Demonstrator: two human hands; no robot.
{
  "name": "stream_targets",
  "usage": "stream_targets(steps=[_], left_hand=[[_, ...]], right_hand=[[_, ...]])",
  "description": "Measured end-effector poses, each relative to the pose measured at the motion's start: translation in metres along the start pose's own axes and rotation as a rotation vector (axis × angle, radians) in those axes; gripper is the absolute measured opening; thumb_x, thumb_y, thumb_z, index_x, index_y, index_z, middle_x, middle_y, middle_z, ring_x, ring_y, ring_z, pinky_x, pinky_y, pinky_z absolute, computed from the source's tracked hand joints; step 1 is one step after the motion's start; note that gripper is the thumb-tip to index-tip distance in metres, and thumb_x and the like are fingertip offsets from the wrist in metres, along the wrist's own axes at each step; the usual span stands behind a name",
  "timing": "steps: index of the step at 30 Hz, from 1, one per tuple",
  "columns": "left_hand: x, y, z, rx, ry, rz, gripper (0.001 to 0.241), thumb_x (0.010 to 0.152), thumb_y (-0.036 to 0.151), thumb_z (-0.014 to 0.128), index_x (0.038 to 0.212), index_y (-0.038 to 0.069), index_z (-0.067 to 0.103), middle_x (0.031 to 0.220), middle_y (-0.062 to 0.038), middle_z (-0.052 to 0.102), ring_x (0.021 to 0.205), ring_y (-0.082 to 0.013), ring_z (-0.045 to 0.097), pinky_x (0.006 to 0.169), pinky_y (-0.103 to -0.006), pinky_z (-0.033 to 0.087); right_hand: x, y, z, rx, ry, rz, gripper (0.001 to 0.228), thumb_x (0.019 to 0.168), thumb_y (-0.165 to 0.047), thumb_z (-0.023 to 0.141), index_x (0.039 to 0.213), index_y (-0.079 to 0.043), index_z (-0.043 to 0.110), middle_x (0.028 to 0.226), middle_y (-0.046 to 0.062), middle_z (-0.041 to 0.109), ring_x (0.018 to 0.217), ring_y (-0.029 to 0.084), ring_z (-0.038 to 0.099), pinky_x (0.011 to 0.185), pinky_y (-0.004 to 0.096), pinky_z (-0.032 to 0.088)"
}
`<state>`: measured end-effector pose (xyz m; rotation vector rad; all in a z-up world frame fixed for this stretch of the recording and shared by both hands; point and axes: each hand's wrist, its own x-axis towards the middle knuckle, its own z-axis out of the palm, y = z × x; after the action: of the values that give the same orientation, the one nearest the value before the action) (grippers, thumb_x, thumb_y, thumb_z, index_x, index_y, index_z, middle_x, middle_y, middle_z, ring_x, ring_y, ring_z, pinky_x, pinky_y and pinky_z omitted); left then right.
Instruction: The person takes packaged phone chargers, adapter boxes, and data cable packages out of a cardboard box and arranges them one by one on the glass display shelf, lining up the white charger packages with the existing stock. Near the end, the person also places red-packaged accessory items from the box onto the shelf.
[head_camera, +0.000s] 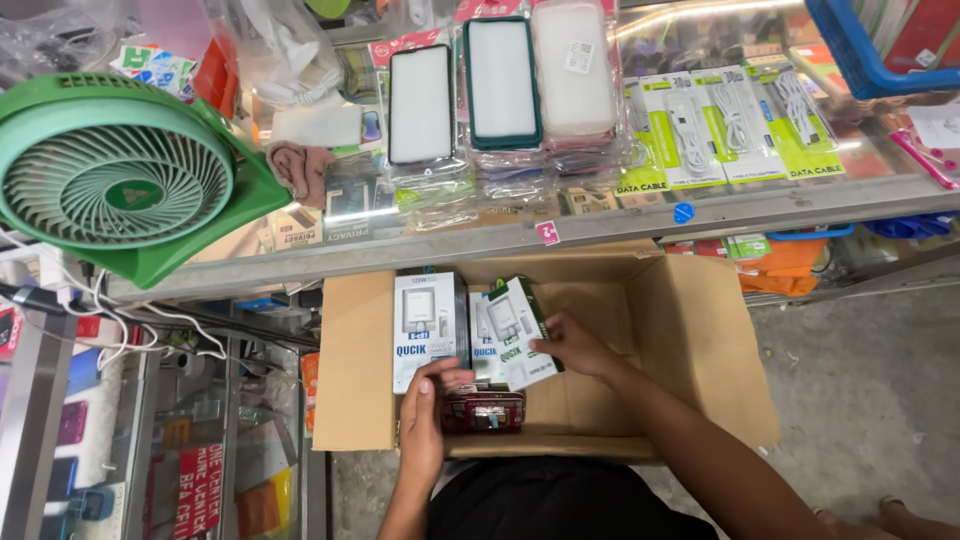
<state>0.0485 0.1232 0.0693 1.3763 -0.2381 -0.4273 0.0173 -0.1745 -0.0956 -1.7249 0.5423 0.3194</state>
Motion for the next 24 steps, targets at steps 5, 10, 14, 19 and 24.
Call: stream_targets(steps=[5, 10, 14, 19, 24], left_hand=[[0.014, -0.004, 0.012, -0.050, -0.081, -0.013, 0.046, 0.108, 0.032, 0.040, 0.135, -0.003, 0.054, 0.115, -0.018, 0.071, 0.108, -0.0241, 0.066, 0.100, -0.0378, 0.050], [0.029, -0.017, 0.045, 0.007, -0.185, -0.056, 0.055, 0.100, 0.024, 0.056, 0.148, 0.004, 0.038, 0.131, -0.016, 0.061, 0.120, -0.0235, 0.060, 0.104, -0.0380, 0.048], [0.039, -0.027, 0.063, 0.020, -0.287, -0.067, 0.066, 0.097, 0.018, 0.064, 0.153, 0.003, 0.032, 0.135, -0.017, 0.058, 0.125, -0.0245, 0.056, 0.108, -0.0384, 0.044], [0.046, -0.027, 0.071, 0.104, -0.283, -0.141, 0.065, 0.096, 0.018, 0.066, 0.152, 0.002, 0.037, 0.136, -0.020, 0.061, 0.126, -0.0259, 0.059, 0.106, -0.0392, 0.047], [0.044, -0.023, 0.085, 0.195, -0.384, -0.045, 0.088, 0.092, 0.020, 0.072, 0.160, 0.005, 0.017, 0.152, -0.022, 0.046, 0.139, -0.0287, 0.047, 0.114, -0.0391, 0.038]], right_hand=[[-0.055, -0.019, -0.036, 0.153, 0.025, -0.031, 0.054, 0.084, -0.028, 0.081, 0.123, -0.004, 0.051, 0.105, 0.013, 0.065, 0.096, 0.019, 0.063, 0.081, 0.035, 0.054], [-0.107, -0.040, -0.019, 0.419, 0.003, -0.140, 0.049, 0.088, -0.019, 0.078, 0.126, -0.003, 0.053, 0.113, 0.011, 0.067, 0.107, 0.019, 0.066, 0.095, 0.035, 0.054], [-0.130, -0.045, 0.009, 0.558, 0.089, -0.248, 0.053, 0.086, -0.010, 0.078, 0.129, -0.005, 0.048, 0.121, 0.009, 0.068, 0.113, 0.018, 0.067, 0.099, 0.036, 0.054], [-0.157, -0.057, 0.010, 0.639, 0.049, -0.270, 0.052, 0.084, -0.005, 0.079, 0.124, -0.005, 0.046, 0.122, 0.009, 0.068, 0.113, 0.019, 0.068, 0.098, 0.038, 0.056], [-0.159, -0.052, 0.009, 0.304, 0.211, -0.399, 0.053, 0.086, -0.011, 0.086, 0.121, -0.004, 0.046, 0.112, 0.012, 0.067, 0.103, 0.021, 0.065, 0.090, 0.038, 0.053]])
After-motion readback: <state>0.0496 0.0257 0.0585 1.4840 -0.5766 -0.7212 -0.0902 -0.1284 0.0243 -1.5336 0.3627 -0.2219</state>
